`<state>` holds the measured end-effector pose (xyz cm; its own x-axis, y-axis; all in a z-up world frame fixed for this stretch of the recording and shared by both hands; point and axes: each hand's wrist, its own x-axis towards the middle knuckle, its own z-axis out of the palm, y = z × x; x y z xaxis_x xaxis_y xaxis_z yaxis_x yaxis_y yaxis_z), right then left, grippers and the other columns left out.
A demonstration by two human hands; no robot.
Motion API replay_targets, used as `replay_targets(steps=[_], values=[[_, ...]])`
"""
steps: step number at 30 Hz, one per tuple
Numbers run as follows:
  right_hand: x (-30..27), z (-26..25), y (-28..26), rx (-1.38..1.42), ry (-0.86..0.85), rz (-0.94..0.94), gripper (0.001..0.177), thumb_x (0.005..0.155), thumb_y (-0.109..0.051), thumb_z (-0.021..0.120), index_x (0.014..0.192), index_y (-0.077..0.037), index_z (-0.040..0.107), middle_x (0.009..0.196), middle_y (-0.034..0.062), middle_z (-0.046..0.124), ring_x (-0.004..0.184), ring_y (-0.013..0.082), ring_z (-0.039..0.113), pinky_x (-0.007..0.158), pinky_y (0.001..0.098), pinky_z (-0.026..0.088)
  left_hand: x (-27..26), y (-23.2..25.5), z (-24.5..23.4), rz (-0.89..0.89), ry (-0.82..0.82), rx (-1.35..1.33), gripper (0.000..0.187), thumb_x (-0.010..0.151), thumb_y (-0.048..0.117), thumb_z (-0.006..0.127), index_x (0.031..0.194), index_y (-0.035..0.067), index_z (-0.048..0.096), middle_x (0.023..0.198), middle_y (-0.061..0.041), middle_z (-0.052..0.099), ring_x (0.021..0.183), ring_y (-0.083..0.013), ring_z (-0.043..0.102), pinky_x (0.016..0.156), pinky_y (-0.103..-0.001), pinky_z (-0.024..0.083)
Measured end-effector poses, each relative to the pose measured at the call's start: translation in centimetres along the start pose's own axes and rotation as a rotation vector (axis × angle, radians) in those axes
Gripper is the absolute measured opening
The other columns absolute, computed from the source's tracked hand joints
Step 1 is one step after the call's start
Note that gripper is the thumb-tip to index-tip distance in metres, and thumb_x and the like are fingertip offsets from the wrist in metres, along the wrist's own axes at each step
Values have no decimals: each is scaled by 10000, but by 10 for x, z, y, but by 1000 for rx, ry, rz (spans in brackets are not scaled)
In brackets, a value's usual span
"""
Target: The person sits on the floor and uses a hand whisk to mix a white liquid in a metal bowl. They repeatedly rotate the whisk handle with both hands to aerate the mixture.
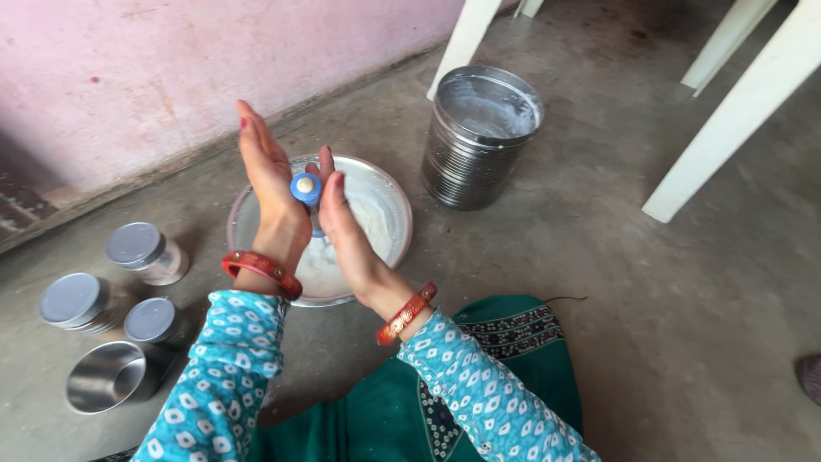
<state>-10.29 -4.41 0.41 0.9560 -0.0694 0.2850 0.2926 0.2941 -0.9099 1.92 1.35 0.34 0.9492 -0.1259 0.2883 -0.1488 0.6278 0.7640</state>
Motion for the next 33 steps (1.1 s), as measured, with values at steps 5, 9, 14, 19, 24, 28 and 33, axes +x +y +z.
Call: replay_targets(steps=[5,9,14,19,24,28,33], values=[[28,-15,10,-16,75,-98,840,1029,-680,237,1668,-235,-76,1739,213,67,1604,309,93,1271,418,129,-16,-7,14,-105,-58,-39,714,1032,504,331,1648,206,123,1736,38,63,1593,-160,56,1256,-386,123],[84,-20,26,193,143,-128,867,975,-711,284,1654,-325,-92,1714,217,74,1587,395,172,1249,483,250,-55,2,9,-111,-125,-57,714,1076,502,329,1665,146,139,1757,-32,108,1613,-206,146,1290,-362,112],[118,-27,21,137,190,-147,958,904,-818,236,1653,-298,-59,1719,210,92,1596,322,-1,1172,514,91,-96,25,13,-153,-178,25,751,1062,524,334,1657,163,53,1751,-60,86,1611,-184,112,1279,-343,96],[97,-27,13,98,134,-138,945,919,-808,211,1665,-280,-26,1724,215,111,1596,342,35,1182,503,37,-94,28,16,-186,-230,16,751,1062,515,344,1656,181,28,1750,-67,93,1615,-191,104,1289,-346,67],[42,-17,8,195,23,-118,864,1022,-701,210,1688,-186,16,1743,195,104,1624,308,112,1306,440,96,-55,18,15,-130,-201,52,762,1048,580,309,1664,172,126,1754,-54,76,1605,-202,71,1284,-389,77],[4,-12,4,122,-24,-82,821,1060,-642,195,1681,-144,-5,1752,156,100,1622,251,115,1303,384,85,-23,8,14,-90,-108,74,788,1022,612,335,1657,187,141,1757,-21,29,1604,-163,-34,1262,-399,16],[6,-11,12,46,27,-44,818,1051,-630,223,1665,-144,-17,1752,146,79,1613,233,100,1286,364,78,-14,-6,15,-64,-84,-5,804,1026,620,345,1664,188,113,1755,-4,-1,1605,-158,-37,1284,-403,54]])
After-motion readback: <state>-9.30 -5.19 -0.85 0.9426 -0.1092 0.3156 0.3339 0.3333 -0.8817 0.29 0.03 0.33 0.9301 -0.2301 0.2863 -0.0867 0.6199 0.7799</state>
